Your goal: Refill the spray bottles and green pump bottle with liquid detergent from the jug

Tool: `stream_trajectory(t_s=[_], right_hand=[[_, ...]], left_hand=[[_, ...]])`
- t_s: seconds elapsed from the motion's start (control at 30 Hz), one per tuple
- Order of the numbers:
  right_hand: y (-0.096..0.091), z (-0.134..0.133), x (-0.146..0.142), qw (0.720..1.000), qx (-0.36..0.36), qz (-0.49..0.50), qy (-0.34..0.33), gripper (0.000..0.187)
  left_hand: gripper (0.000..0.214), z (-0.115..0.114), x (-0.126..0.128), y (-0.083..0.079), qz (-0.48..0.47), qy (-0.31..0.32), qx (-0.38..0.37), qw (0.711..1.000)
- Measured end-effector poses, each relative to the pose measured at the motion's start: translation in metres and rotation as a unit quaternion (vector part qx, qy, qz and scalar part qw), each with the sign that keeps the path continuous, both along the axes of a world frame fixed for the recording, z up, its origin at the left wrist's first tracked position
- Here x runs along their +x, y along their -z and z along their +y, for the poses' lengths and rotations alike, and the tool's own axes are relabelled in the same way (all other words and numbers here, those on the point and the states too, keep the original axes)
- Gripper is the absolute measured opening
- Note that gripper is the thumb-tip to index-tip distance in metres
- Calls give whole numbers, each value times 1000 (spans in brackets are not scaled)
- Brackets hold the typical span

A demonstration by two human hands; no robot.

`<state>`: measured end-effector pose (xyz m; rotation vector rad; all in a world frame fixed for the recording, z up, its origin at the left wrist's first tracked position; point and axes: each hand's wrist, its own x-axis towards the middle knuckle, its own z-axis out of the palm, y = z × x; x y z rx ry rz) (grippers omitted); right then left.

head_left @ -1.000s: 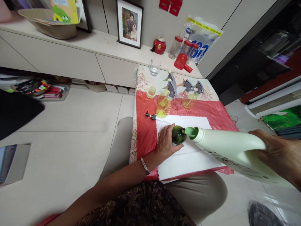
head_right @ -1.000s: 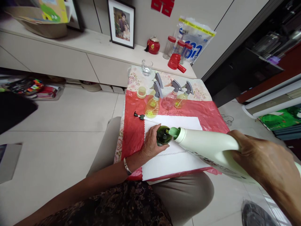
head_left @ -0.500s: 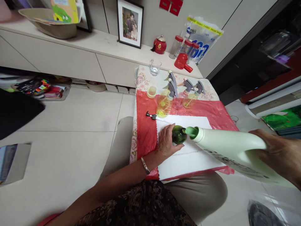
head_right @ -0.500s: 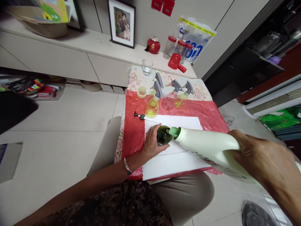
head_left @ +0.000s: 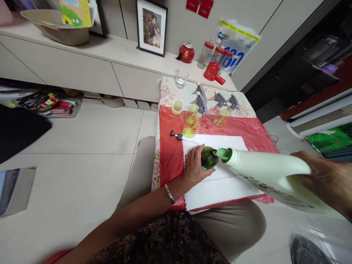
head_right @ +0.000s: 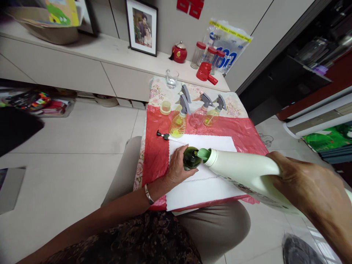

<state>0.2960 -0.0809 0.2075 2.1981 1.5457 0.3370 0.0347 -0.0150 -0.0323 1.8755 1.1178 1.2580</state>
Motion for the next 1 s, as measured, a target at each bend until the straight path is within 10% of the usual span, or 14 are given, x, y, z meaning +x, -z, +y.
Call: stream_trajectory(t_s=[1.0], right_hand=[[2,-2,8,1000,-5,-5,-24,40]], left_hand=[[101,-1,0,-2,2,-2,-8,1000]])
